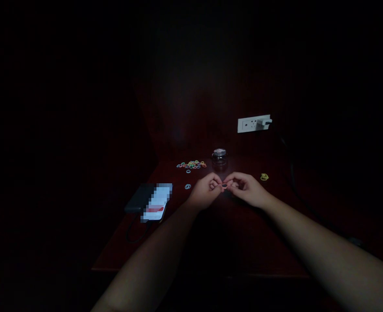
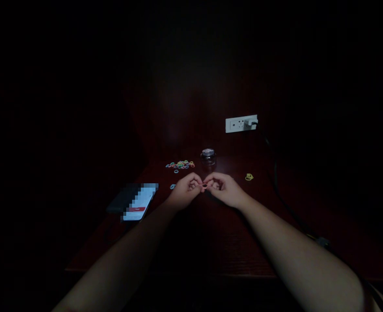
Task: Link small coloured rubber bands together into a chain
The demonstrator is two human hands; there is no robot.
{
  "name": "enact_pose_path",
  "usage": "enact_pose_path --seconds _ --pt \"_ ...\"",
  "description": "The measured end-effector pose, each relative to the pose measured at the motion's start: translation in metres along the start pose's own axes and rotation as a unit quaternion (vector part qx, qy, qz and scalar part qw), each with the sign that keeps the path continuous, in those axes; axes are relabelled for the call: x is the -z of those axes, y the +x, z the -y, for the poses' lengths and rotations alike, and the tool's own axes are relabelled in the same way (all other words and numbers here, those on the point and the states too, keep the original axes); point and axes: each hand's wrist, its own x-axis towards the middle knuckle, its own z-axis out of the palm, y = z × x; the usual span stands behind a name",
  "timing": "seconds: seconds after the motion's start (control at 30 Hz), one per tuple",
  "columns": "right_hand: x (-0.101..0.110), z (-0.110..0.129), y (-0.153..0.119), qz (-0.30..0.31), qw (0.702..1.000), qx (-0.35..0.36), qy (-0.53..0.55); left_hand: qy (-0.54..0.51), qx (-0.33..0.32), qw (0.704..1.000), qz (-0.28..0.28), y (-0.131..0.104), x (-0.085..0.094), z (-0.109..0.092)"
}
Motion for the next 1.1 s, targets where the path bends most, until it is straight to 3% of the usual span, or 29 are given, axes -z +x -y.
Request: enact_pose_path --seconds 0.7,1.1 --pt "0.0012 0.0034 0.0008 -0.026 0.996 0.009 -0.089 0.012 0.017 1.0 -0.022 0.0008 -0.0012 0.0048" --pt "0.0052 0.0013 0.0018 -0.048 0.992 0.004 -0.118 0.019 0.013 1.0 -0.008 -0.0007 -0.0011 0.0003"
